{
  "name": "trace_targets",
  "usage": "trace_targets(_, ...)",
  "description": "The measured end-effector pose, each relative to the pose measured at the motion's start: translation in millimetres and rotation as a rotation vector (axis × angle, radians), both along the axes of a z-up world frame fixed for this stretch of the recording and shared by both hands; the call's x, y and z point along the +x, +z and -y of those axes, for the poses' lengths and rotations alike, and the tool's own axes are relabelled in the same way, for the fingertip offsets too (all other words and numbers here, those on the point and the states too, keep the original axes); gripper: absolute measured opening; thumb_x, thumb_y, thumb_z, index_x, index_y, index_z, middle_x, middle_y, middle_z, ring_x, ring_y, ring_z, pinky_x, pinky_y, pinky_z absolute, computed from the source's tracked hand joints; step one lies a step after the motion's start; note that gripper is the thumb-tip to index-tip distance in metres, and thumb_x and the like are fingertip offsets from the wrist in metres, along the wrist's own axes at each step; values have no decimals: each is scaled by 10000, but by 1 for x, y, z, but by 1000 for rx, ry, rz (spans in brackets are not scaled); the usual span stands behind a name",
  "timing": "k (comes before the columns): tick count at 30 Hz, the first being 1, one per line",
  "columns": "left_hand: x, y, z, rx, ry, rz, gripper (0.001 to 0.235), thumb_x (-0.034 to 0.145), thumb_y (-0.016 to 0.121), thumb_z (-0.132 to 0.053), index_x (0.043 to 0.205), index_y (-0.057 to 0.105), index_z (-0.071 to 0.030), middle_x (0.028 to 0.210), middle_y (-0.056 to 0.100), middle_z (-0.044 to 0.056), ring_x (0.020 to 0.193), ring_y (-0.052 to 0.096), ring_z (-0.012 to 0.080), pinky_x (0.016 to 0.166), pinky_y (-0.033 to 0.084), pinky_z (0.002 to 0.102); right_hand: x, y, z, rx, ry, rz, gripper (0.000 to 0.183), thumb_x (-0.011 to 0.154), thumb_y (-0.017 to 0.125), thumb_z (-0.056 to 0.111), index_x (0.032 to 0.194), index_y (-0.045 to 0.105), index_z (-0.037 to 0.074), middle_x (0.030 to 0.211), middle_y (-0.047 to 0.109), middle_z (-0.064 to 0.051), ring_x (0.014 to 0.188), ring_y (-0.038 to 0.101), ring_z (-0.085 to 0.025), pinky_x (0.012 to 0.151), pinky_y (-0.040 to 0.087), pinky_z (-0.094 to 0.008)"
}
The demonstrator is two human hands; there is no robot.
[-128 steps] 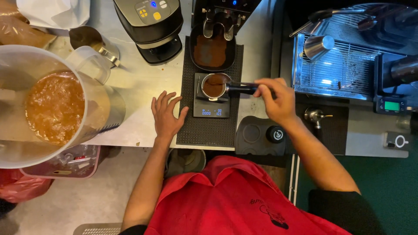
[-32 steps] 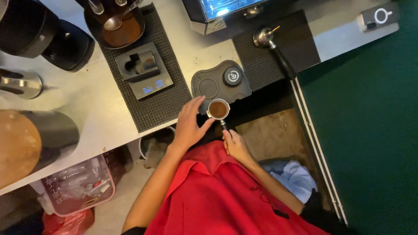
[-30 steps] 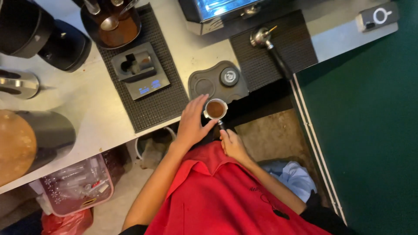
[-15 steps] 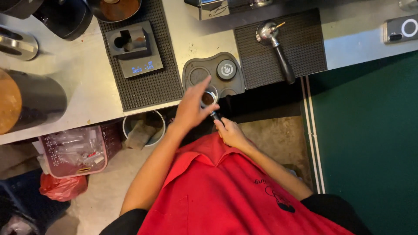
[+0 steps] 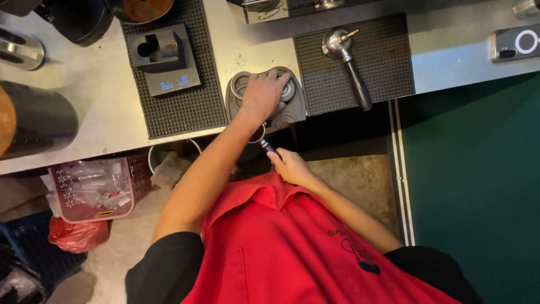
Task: The person prepares espresso by grinding coffee beans into a portafilter, tamping the grounds, and extracting shots into a metal pitcher. They also steam milk in a separate pitcher using the espresso machine's steam wand.
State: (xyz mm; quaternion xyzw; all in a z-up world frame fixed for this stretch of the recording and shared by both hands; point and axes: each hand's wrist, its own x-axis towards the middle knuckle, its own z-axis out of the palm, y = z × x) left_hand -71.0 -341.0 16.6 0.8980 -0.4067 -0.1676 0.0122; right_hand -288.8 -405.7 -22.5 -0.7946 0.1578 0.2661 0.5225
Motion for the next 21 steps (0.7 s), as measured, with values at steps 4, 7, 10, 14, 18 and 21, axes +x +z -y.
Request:
trace_targets(4, -9, 34, -19, -37, 19, -23, 963, 714, 924, -513, 1463, 421, -173, 1280, 571, 145, 1011, 724, 421, 905, 548, 572, 4, 33, -1, -4, 16, -12, 419, 1098, 470, 358, 899, 664, 44, 527, 648, -86, 431, 665, -242, 476, 566, -349)
trace_targets(7, -32, 95, -64, -122, 175, -176, 948, 765, 894, -460, 1510, 384, -174, 1403, 538, 148, 1055, 724, 434, 910, 571, 594, 6, 40, 2, -14, 48, -55, 438, 1095, 458, 387, 879, 658, 63, 493, 631, -73, 421, 656, -239, 466, 556, -341)
trace_targets(10, -54, 135, -110, -298, 236, -305, 792, 774, 840, -257, 1466, 469, -153, 1403, 532, 135, 1179, 662, 458, 935, 563, 601, 9, 43, 4, 11, 53, -58, 436, 1095, 455, 403, 893, 666, 79, 479, 624, -84, 427, 658, -239, 466, 546, -331)
trace_targets(14, -74, 124, -135, -309, 284, -367, 768, 751, 847, -246, 1435, 508, -166, 1402, 555, 92, 1216, 649, 411, 934, 574, 601, 13, 57, 4, -9, 70, -91, 442, 1086, 456, 422, 864, 660, 99, 460, 625, -81, 430, 666, -232, 468, 544, -316)
trace_targets(18, -75, 118, -132, -210, 279, -376, 763, 783, 816, -226, 1468, 482, -175, 1431, 529, 66, 1202, 664, 398, 960, 585, 576, 12, 55, 4, -16, 70, -100, 449, 1088, 456, 424, 873, 663, 89, 460, 627, -95, 424, 661, -234, 472, 543, -316)
trace_targets(21, -74, 95, -120, -62, 218, -279, 744, 822, 822, -394, 1446, 493, -158, 1336, 567, 125, 1025, 732, 449, 885, 626, 564, 12, 47, 5, -20, 72, -102, 436, 1086, 462, 407, 890, 666, 75, 479, 635, -112, 419, 649, -237, 455, 526, -310)
